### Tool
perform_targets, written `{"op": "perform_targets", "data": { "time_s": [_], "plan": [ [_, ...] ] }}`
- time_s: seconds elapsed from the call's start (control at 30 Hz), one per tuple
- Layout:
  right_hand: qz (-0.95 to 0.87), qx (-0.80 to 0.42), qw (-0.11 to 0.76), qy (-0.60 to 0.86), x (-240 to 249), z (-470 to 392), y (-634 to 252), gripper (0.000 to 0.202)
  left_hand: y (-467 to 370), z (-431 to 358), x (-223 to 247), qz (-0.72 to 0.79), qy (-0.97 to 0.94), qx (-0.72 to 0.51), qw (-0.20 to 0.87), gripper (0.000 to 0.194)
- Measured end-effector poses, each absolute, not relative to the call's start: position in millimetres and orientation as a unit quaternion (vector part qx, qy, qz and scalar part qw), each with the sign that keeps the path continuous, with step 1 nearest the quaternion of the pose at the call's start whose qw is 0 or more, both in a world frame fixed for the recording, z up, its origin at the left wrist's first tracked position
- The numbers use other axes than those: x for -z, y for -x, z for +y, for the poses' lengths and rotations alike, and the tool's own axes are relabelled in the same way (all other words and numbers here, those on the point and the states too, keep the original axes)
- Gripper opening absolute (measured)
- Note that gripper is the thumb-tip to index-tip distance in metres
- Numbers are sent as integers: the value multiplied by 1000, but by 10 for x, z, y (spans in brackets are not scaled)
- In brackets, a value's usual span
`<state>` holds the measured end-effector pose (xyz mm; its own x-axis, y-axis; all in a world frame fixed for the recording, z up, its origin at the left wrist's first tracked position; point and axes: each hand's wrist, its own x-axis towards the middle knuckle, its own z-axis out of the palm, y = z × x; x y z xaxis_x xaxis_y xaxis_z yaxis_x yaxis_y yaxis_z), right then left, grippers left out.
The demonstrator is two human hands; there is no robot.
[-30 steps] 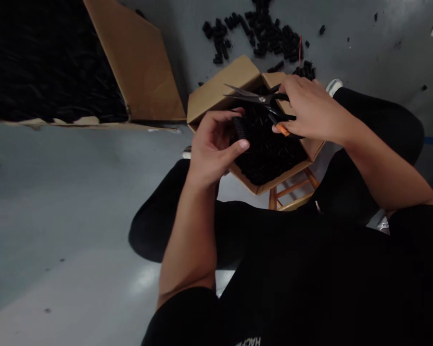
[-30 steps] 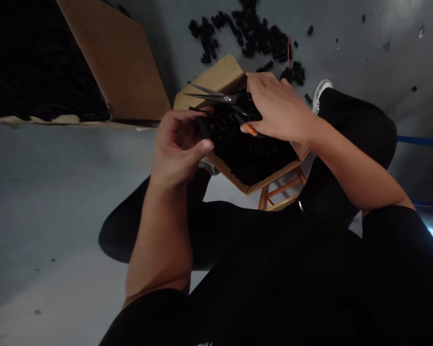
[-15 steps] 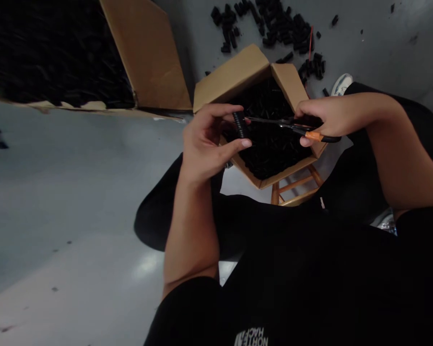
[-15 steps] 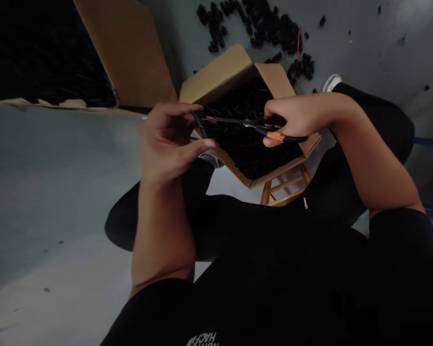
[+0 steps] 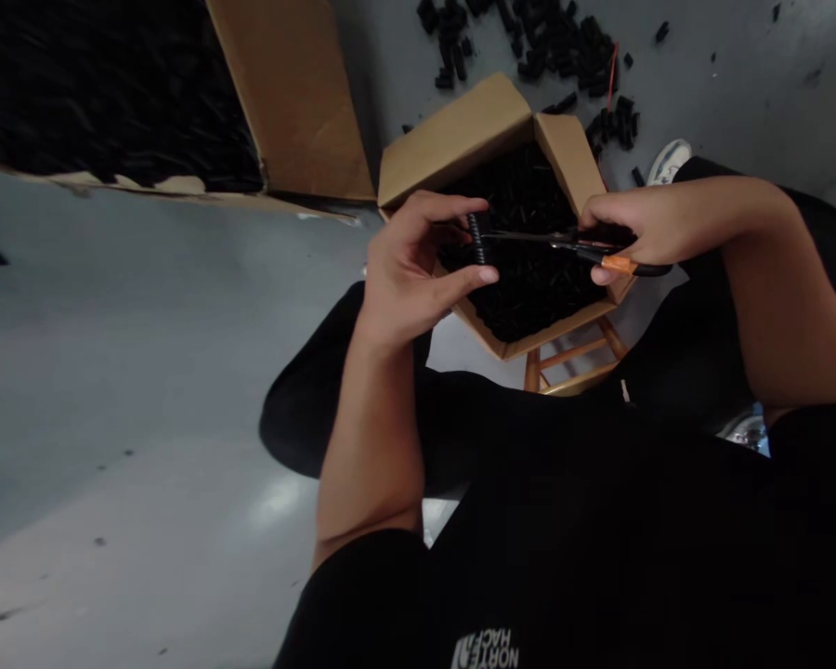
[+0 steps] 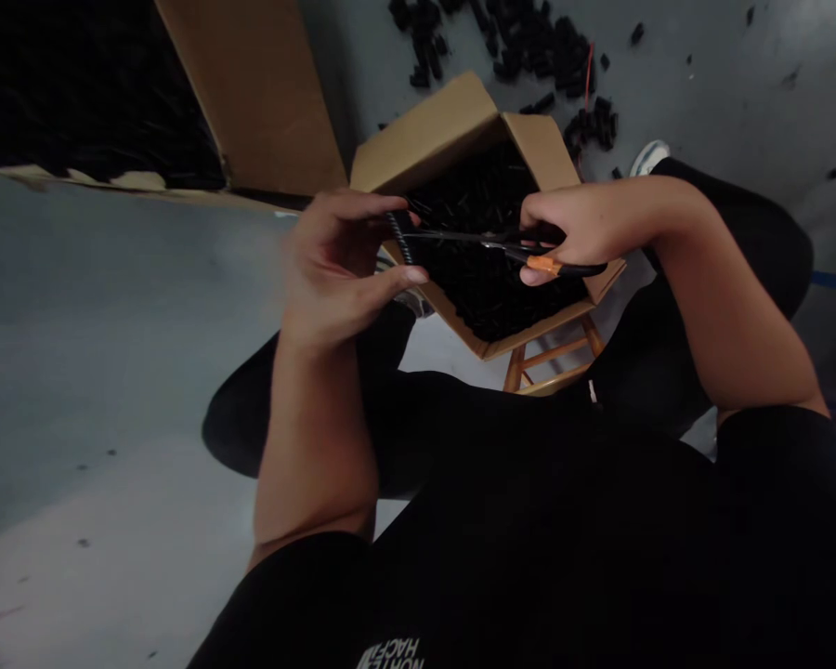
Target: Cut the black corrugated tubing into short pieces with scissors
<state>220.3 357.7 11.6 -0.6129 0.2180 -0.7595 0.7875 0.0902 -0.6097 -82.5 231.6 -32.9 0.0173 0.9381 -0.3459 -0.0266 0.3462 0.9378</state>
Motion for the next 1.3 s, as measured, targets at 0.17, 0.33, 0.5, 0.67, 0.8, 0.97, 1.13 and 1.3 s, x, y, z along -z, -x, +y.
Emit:
{"op": "perform_targets", "data": {
  "time_s": [0.17,0.33,0.5,0.67,0.8,0.97,1.13,1.3],
  "plan": [
    [696,574,254,-348,-134,3596,-2217,57,852,2318,400,558,-421,-398,594,53],
    [698,582,247,-337,-93,3605,-2246,52,844,2307,436,547,-457,-403,573,55],
    [685,583,232,-370,-112,3564,-2176,44,835,2295,452,546,-461,-405,570,56],
    [700,541,275,-376,-179,3494,-2041,31,808,2298,537,522,-474,-422,569,68],
    [708,543,266,-363,-145,3437,-1987,31,746,2306,522,543,-455,-380,595,62],
    [693,573,157,-408,-34,3364,-1940,40,690,2369,501,555,-396,-426,595,81],
    [696,556,97,-443,59,3327,-1907,42,695,2427,481,568,-314,-475,595,64],
    [696,559,79,-444,130,3260,-1879,38,624,2443,411,583,-265,-479,600,48]
  ]
}}
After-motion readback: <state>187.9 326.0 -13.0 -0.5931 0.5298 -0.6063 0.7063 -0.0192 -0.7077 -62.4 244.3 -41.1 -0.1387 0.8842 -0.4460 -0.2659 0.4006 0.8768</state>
